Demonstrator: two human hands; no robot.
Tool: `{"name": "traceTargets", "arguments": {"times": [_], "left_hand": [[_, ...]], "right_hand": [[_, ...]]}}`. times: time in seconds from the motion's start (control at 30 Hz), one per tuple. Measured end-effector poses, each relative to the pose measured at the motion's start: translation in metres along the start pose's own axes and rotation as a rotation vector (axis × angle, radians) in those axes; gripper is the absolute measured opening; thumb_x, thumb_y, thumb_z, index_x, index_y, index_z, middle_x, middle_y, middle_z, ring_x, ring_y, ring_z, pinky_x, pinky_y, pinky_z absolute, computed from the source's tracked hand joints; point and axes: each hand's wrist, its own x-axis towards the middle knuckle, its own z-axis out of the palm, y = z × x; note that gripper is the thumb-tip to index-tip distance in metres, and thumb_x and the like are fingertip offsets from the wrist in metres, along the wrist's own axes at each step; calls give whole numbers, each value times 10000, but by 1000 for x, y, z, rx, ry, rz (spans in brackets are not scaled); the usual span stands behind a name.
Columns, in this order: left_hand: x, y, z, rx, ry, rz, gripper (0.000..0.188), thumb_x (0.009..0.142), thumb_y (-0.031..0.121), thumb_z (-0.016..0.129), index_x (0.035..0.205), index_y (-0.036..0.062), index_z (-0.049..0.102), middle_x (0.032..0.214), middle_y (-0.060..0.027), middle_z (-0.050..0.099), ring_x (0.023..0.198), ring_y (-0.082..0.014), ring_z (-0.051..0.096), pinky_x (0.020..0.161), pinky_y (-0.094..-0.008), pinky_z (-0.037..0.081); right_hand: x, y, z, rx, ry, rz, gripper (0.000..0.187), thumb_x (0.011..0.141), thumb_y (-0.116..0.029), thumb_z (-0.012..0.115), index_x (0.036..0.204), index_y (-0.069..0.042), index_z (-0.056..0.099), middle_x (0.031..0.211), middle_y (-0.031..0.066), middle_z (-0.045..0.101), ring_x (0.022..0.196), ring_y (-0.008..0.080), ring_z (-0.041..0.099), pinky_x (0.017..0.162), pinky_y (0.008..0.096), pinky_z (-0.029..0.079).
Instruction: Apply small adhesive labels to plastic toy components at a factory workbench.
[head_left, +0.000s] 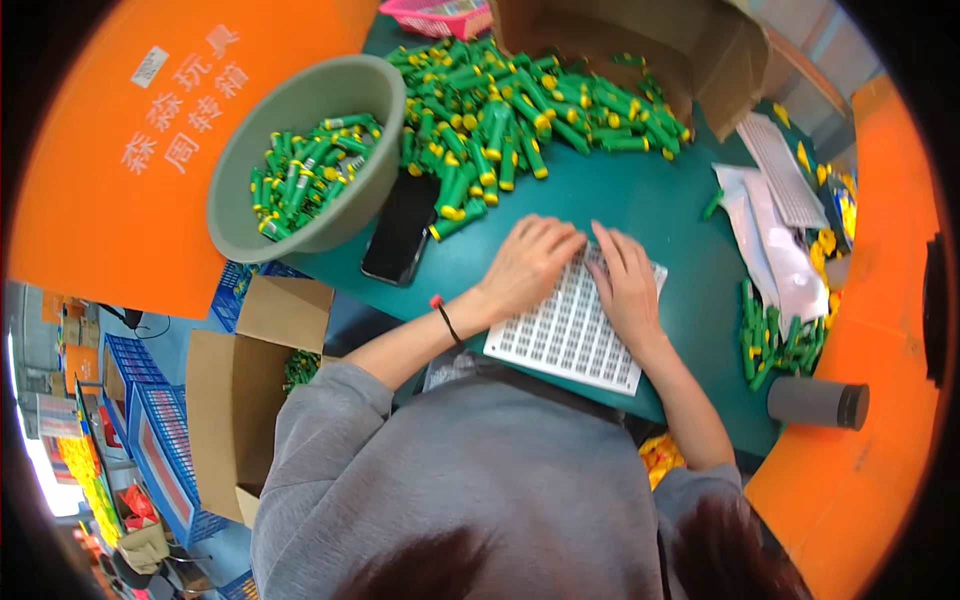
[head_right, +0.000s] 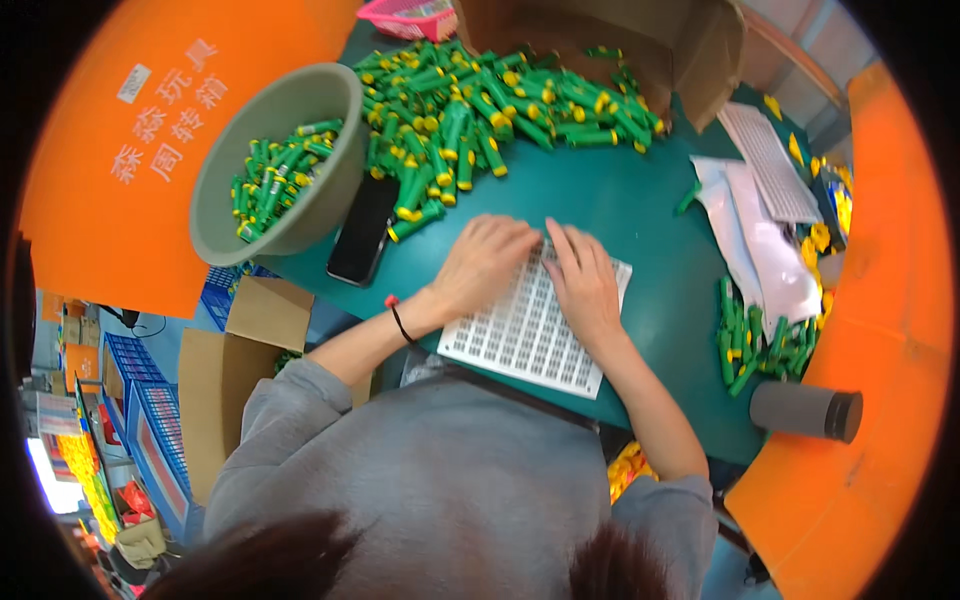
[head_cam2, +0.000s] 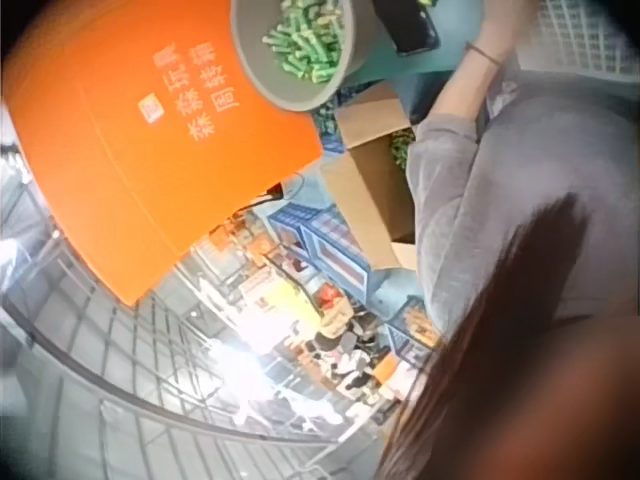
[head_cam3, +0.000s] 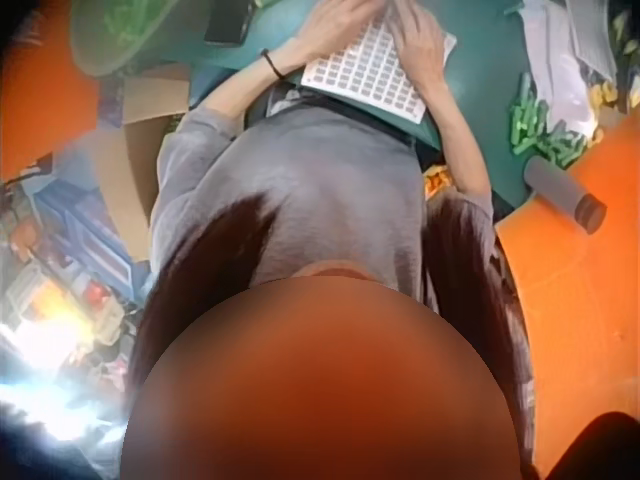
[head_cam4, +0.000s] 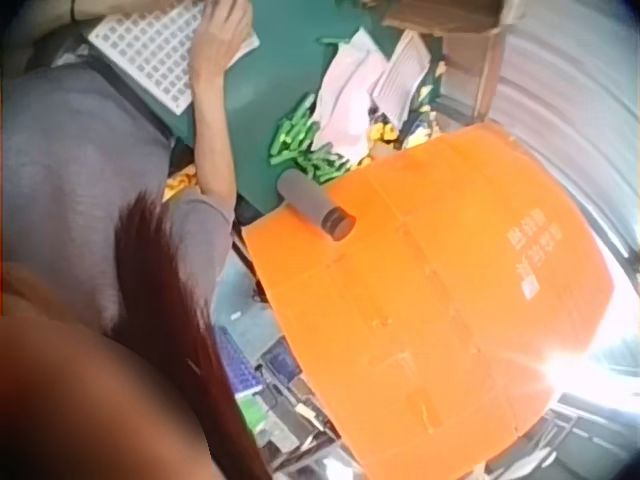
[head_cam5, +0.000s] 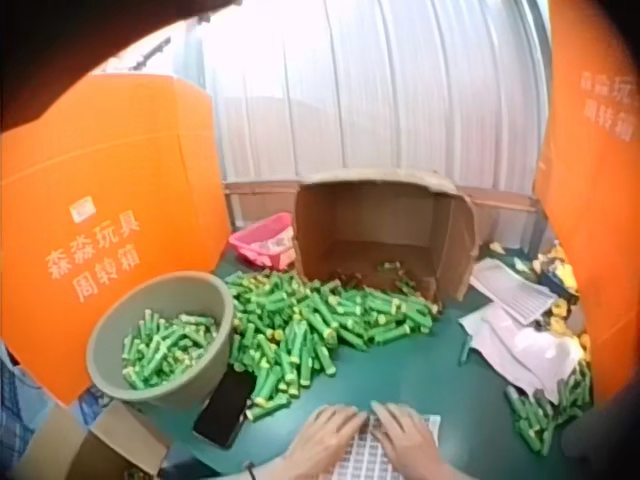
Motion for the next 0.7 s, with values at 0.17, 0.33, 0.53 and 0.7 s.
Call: {"name": "traceTargets", "arguments": {"times": [0.17, 0.33, 0.53, 0.7], "left_hand": [[9, 2, -8, -107, 41, -91, 414, 780, 6, 660, 1192, 34, 642, 1167, -105, 618, 1132, -293, 566, 1009, -445, 406], [6, -2, -5, -45, 2, -27, 339, 848, 46, 685, 1186, 74, 669, 1166, -66, 638, 1086, -286, 581, 989, -449, 421], [1, 0, -5, -15, 12, 8, 342, 828, 44, 681, 1169, 68, 679, 1156, -67, 649, 1089, -277, 589, 989, -439, 433], [6, 4, -5, -138, 53, -122, 376, 836, 64, 688, 1211, 65, 654, 1156, -80, 648, 1097, -284, 588, 992, -446, 433]], "right_hand": [[5, 6, 2, 1, -52, -74, 329, 900, -119, 683, 1219, -42, 656, 1179, 107, 634, 1116, 319, 592, 932, 404, 496], [1, 7, 1, 64, -33, -36, 289, 895, -112, 692, 1175, -42, 681, 1150, 97, 644, 1089, 309, 602, 922, 400, 500], [0, 2, -2, 186, 17, 76, 316, 872, -115, 728, 1179, -53, 683, 1193, 105, 646, 1119, 300, 606, 915, 382, 518], [-7, 11, -7, 81, -7, 97, 375, 836, -144, 774, 1193, -69, 684, 1148, 100, 675, 1085, 294, 628, 906, 378, 525]]}}
